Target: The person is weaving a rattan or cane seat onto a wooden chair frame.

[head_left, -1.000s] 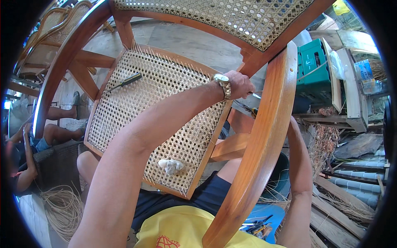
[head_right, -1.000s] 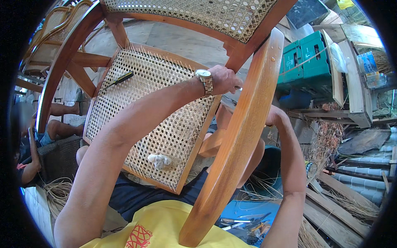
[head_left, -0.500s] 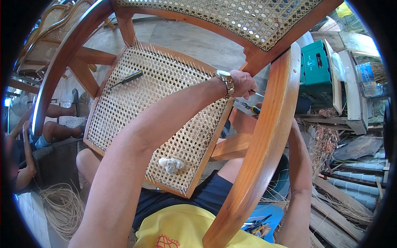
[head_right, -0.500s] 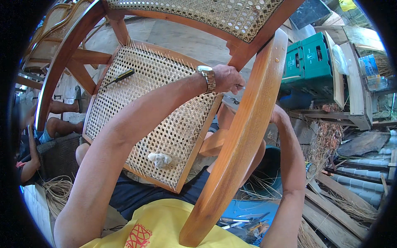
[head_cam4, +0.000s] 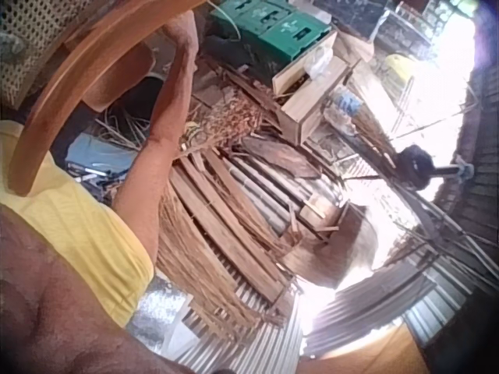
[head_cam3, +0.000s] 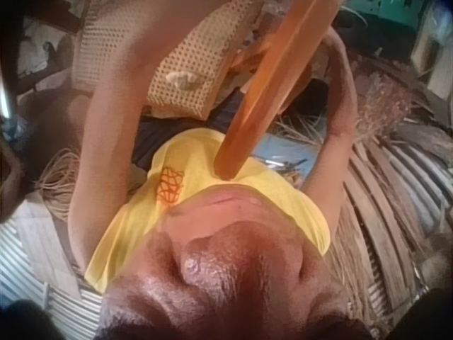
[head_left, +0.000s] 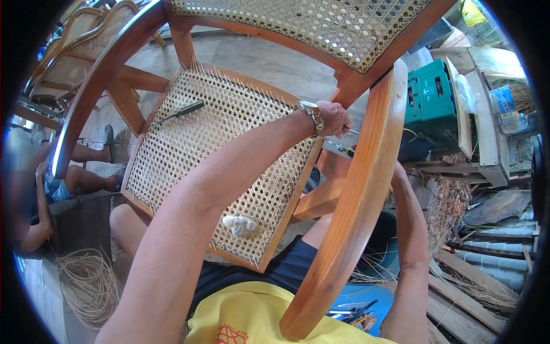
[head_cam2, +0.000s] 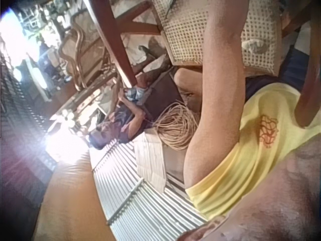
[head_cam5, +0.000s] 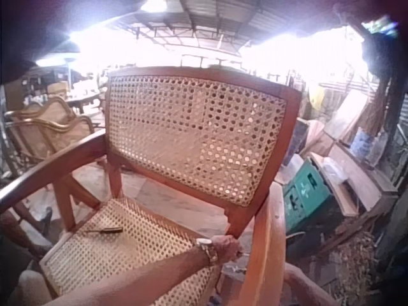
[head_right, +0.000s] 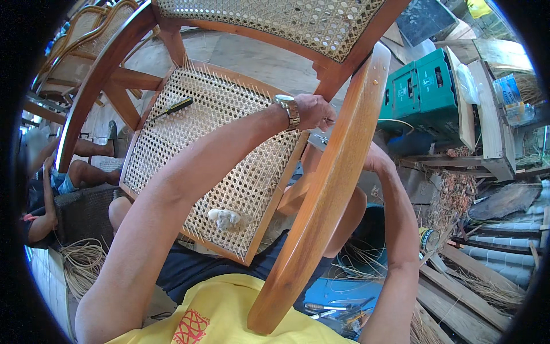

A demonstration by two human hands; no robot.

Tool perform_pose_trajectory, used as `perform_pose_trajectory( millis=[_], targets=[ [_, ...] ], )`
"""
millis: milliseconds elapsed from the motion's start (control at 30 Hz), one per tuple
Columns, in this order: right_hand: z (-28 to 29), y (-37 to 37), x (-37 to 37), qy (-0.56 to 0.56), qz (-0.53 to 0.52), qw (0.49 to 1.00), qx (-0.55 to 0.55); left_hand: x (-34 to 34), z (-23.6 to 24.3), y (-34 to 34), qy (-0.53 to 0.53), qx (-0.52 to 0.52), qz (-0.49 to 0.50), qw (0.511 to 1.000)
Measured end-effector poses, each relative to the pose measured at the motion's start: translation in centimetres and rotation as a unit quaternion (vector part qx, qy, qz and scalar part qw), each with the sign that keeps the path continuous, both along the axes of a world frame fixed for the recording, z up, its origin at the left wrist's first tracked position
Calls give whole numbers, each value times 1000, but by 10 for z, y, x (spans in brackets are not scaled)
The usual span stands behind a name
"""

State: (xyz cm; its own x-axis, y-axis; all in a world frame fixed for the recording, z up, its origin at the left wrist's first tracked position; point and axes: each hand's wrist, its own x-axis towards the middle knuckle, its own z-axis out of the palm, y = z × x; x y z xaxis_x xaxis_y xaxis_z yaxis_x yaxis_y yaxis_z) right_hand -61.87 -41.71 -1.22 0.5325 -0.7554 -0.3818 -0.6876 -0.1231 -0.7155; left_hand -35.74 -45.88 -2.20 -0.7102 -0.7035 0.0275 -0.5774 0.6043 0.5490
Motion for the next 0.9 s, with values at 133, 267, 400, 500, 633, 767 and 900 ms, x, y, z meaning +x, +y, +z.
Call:
perform_pose_trajectory(
  millis=[133, 267, 400, 500, 633, 767, 900],
  targets=[
    [6, 13, 4, -53, -79, 993, 63, 3, -4, 3, 30, 11, 0, 999],
    [11, 19, 7, -36, -115, 993, 6, 10, -4, 10, 42, 13, 41, 998],
    [32, 50, -21, 11, 0, 995, -97, 42, 1, 37, 144, 119, 143, 972],
    [68, 120, -69, 110, -183, 976, -40, 105, 2, 86, 218, 179, 208, 937],
    [109, 236, -111, 24, -279, 950, 136, 203, 1, 185, 184, 236, 363, 882],
    [105, 316, -77, -87, -267, 919, 276, 244, 0, 288, 230, 288, 466, 804],
    [60, 335, 14, -147, -147, 920, 331, 258, 4, 350, 385, 369, 508, 676]
  ],
)
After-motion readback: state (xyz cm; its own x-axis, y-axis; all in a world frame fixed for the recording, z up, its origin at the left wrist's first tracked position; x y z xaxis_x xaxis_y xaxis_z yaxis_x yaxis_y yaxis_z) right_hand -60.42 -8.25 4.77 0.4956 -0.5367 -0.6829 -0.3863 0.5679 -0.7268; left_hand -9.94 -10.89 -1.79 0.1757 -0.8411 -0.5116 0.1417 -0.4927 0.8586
